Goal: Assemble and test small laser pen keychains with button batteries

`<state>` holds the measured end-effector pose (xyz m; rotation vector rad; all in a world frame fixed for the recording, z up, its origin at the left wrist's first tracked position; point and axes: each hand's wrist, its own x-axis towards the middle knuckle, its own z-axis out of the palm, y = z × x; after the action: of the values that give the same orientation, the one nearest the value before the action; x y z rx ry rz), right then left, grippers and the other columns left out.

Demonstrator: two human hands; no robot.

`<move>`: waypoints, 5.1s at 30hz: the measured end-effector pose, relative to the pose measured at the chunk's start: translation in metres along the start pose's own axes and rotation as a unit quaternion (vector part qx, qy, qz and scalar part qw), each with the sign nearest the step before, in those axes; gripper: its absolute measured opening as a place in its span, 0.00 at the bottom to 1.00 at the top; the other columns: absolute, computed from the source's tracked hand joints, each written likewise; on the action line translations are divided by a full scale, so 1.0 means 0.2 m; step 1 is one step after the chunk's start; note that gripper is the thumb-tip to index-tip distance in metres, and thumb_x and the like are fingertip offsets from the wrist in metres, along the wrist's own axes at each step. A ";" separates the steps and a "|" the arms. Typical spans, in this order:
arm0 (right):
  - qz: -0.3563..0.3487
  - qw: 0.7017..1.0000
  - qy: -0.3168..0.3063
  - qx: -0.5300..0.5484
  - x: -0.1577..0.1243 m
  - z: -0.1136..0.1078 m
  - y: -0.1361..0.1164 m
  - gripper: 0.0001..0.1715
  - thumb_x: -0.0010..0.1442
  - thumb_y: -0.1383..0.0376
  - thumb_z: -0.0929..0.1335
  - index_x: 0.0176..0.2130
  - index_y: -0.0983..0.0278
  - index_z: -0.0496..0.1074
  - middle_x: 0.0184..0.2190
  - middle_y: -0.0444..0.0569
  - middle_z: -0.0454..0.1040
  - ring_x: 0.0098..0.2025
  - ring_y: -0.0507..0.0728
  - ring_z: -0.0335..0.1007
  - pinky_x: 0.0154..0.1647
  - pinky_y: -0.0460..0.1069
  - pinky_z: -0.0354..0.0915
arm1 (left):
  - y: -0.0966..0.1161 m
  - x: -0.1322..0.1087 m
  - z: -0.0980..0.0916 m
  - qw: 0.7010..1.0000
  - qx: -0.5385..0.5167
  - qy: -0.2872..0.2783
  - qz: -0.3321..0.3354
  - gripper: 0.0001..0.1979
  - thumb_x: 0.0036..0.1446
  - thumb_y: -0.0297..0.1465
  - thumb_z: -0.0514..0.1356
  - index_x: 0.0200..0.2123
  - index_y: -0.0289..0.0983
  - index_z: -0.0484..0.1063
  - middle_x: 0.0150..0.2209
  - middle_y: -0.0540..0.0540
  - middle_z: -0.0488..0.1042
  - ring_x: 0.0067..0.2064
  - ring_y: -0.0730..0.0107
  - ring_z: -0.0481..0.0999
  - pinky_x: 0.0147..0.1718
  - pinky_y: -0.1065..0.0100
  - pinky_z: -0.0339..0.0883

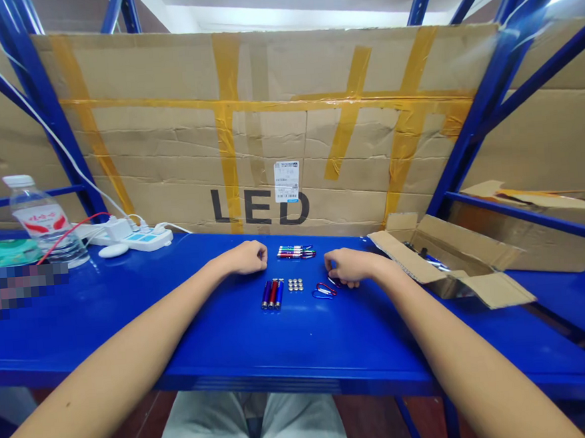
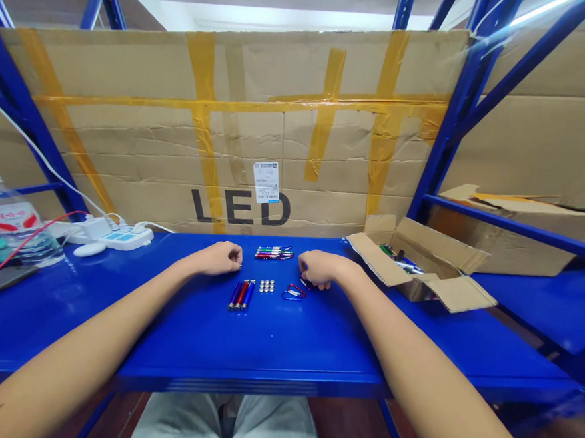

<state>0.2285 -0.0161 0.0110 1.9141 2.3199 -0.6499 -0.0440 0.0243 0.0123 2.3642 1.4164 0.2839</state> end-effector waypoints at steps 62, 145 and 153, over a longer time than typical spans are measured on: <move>-0.157 0.968 0.193 -0.022 0.16 0.09 -0.02 0.22 0.59 0.71 0.63 0.51 0.62 0.74 0.51 0.53 0.75 0.49 0.60 0.72 0.50 0.49 0.63 | 0.06 0.15 0.13 0.959 0.117 0.063 0.250 0.14 0.59 0.27 0.52 0.45 0.36 0.73 0.46 0.42 0.75 0.49 0.62 0.70 0.50 0.63 0.62; -0.237 0.945 0.215 0.064 0.10 0.08 -0.09 0.09 0.60 0.68 0.64 0.29 0.65 0.70 0.28 0.46 0.74 0.30 0.52 0.65 0.32 0.46 0.57 | 0.10 0.05 0.09 0.975 0.120 0.032 0.181 0.07 0.55 0.27 0.56 0.37 0.37 0.72 0.35 0.44 0.76 0.36 0.63 0.73 0.32 0.67 0.61; -0.292 0.930 0.199 0.101 0.06 0.10 -0.15 0.09 0.60 0.70 0.63 0.32 0.65 0.72 0.32 0.46 0.77 0.34 0.54 0.69 0.37 0.47 0.60 | 0.10 0.13 0.16 0.983 0.000 0.032 0.178 0.09 0.56 0.32 0.56 0.31 0.35 0.73 0.31 0.46 0.76 0.32 0.67 0.72 0.32 0.69 0.60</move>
<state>0.1925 -0.0171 -0.0014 1.5131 3.2527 -0.5931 -0.0032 0.0320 -0.0089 2.6211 1.0085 0.4565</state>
